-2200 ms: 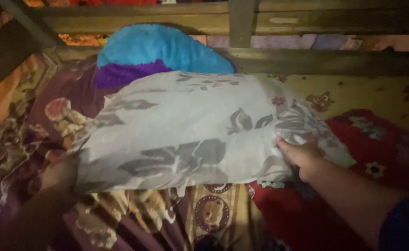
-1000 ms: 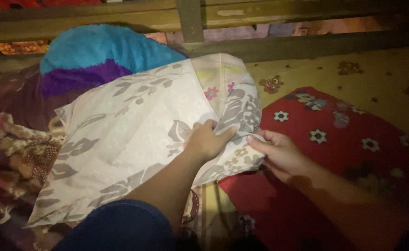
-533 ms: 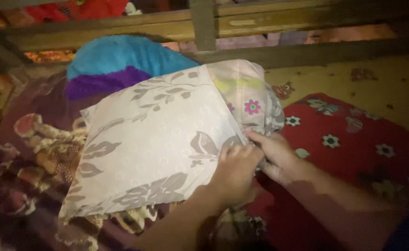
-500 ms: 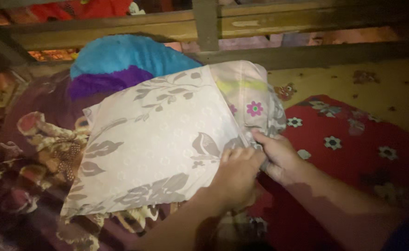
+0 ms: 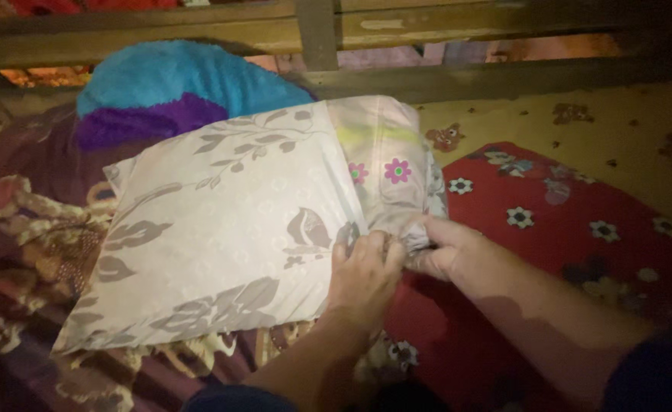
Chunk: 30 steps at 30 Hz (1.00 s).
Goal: The person folds a blue towel, a red and yellow blanket, and a patterned pillowcase on a bed. They smooth the items and fold them into compact shapes, placing the finished items on the bed.
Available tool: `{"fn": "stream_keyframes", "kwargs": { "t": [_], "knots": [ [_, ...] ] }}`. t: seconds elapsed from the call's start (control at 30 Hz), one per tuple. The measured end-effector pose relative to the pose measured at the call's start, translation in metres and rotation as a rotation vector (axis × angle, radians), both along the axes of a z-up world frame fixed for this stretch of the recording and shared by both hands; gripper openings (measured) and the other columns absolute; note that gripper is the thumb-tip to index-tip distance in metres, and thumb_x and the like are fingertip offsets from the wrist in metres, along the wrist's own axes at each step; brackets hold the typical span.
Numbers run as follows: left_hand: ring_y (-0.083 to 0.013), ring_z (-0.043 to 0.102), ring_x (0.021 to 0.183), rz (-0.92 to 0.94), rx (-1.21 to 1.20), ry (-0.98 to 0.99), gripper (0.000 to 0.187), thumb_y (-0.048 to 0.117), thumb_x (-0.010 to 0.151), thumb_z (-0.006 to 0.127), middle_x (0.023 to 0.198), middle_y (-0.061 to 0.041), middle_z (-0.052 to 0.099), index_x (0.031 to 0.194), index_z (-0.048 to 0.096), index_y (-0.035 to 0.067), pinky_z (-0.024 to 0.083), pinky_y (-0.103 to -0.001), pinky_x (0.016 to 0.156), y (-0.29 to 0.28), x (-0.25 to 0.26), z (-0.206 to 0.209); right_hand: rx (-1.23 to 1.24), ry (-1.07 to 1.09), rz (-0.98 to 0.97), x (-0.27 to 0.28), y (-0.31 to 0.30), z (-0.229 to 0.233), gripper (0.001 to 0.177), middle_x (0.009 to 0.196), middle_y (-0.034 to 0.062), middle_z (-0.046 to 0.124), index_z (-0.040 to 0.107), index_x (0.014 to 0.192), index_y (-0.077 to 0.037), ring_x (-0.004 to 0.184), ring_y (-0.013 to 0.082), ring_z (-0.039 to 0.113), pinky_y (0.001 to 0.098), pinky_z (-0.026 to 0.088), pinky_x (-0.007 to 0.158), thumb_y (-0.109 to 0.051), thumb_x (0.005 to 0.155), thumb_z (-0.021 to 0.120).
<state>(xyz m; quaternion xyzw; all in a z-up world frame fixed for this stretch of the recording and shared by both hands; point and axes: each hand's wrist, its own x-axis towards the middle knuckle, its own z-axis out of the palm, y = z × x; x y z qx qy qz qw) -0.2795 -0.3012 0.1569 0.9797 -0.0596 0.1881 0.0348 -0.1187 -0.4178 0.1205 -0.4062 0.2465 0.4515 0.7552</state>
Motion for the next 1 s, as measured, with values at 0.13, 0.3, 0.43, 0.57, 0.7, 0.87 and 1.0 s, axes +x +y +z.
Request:
{"fn": "stream_keyframes", "kwargs": {
  "t": [0.13, 0.3, 0.43, 0.57, 0.7, 0.87, 1.0],
  "knots": [
    [-0.0241, 0.059, 0.106, 0.001, -0.097, -0.04, 0.034, 0.02, 0.084, 0.071, 0.106, -0.005, 0.059, 0.115, 0.057, 0.014, 0.037, -0.052, 0.1, -0.001, 0.001, -0.011, -0.728, -0.199, 0.271, -0.026, -0.013, 0.0, 0.027, 0.093, 0.0019, 0.061, 0.07, 0.121, -0.015, 0.134, 0.0321, 0.049, 0.0504, 0.044, 0.104, -0.035, 0.105, 0.061],
    [-0.0222, 0.06, 0.1, 0.011, -0.127, -0.12, 0.036, 0.019, 0.076, 0.07, 0.099, -0.003, 0.062, 0.11, 0.058, 0.014, 0.037, -0.054, 0.107, -0.004, 0.0, -0.014, -0.268, -0.006, 0.177, -0.019, -0.019, -0.003, 0.03, 0.107, 0.0113, 0.074, 0.068, 0.116, -0.014, 0.099, 0.032, 0.069, 0.0592, 0.051, 0.095, -0.028, 0.098, 0.049],
    [-0.0241, 0.061, 0.099, -0.005, -0.152, -0.185, 0.029, 0.015, 0.078, 0.068, 0.096, -0.001, 0.062, 0.106, 0.059, 0.016, 0.039, -0.053, 0.1, 0.004, -0.007, -0.006, -0.135, -0.071, -0.001, -0.019, -0.013, -0.035, 0.032, 0.111, 0.013, 0.075, 0.068, 0.118, -0.01, 0.103, 0.0309, 0.07, 0.0541, 0.053, 0.098, -0.023, 0.093, 0.051],
    [-0.0266, 0.06, 0.099, -0.069, -0.233, -0.262, 0.027, 0.011, 0.079, 0.067, 0.099, -0.003, 0.064, 0.105, 0.061, 0.015, 0.038, -0.05, 0.095, 0.025, -0.008, 0.01, -0.058, -0.168, -0.117, -0.025, 0.002, -0.032, 0.036, 0.115, 0.0167, 0.073, 0.066, 0.122, -0.007, 0.108, 0.0322, 0.069, 0.0527, 0.053, 0.1, -0.021, 0.092, 0.052],
    [-0.0353, 0.064, 0.092, -0.071, -0.486, -0.209, 0.028, 0.02, 0.075, 0.07, 0.092, -0.014, 0.067, 0.099, 0.062, 0.008, 0.044, -0.051, 0.085, 0.037, -0.004, 0.037, 0.106, -0.643, -0.032, -0.019, 0.016, -0.007, 0.039, 0.12, 0.0203, 0.072, 0.063, 0.125, -0.003, 0.113, 0.0335, 0.068, 0.0512, 0.054, 0.101, -0.019, 0.091, 0.053],
    [-0.0447, 0.068, 0.1, 0.285, -0.991, -0.213, 0.048, 0.035, 0.095, 0.059, 0.107, -0.026, 0.07, 0.128, 0.056, 0.001, 0.052, -0.051, 0.087, 0.033, 0.018, 0.072, 0.333, -0.145, -0.25, -0.018, 0.043, 0.02, 0.043, 0.126, 0.0217, 0.07, 0.061, 0.13, -0.004, 0.118, 0.0355, 0.066, 0.0526, 0.053, 0.103, -0.025, 0.099, 0.04],
    [-0.043, 0.066, 0.112, 0.426, -0.714, 0.341, 0.076, 0.059, 0.082, 0.072, 0.114, -0.028, 0.068, 0.128, 0.056, 0.0, 0.052, -0.047, 0.096, 0.053, 0.033, 0.11, 0.403, -0.915, 0.113, -0.062, 0.025, 0.034, 0.046, 0.139, 0.0205, 0.059, 0.05, 0.141, -0.005, 0.129, 0.0344, 0.059, 0.0525, 0.048, 0.111, -0.015, 0.097, 0.047]
  ]
}}
